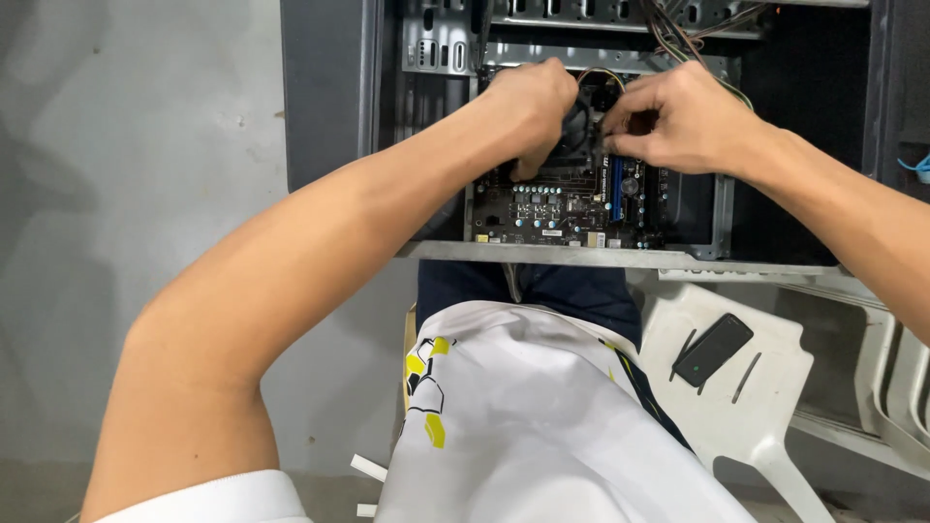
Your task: Connecting power and data cables to a motherboard and installing a CPU cooling fan inside a computer case.
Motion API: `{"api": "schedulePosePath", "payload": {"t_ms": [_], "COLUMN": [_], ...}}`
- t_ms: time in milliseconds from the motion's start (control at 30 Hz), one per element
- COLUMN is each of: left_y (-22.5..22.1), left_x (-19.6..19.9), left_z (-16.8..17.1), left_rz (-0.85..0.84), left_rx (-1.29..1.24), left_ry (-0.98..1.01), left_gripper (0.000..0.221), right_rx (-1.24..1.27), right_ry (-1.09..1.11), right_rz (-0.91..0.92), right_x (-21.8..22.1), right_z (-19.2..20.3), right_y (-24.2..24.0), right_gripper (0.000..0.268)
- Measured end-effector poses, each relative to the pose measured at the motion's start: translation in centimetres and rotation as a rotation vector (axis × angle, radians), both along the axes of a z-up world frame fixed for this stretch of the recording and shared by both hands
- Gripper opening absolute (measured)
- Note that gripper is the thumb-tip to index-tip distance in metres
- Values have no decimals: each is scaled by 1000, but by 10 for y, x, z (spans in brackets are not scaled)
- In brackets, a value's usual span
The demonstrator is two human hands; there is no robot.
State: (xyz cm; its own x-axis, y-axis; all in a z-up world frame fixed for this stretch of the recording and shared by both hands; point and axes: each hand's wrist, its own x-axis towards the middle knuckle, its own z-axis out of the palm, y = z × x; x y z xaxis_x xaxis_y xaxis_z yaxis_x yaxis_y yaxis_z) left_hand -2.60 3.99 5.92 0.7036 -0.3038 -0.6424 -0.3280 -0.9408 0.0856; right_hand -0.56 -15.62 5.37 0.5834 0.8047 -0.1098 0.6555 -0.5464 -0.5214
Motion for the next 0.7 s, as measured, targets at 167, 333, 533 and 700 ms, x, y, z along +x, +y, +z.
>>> {"api": "schedulePosePath", "payload": {"t_ms": [167,333,533,700], "left_y": [11,18,-5,-10], "left_x": [3,19,25,8], "left_z": [13,5,-19,-10], "left_rz": [-20,1,-64,166], "left_rx": [56,25,42,-27], "left_ry": [1,-41,-78,-63], "left_gripper": [92,76,94,108], "right_rx": [70,55,-80,-151], "right_ry": [-93,-140,-127,24], "right_rz": [105,96,15,-32], "right_x": [-3,6,6,-4], "right_z": [0,-3,3,26], "right_y": [6,0,-10,0], "right_gripper": [14,10,20,45]}}
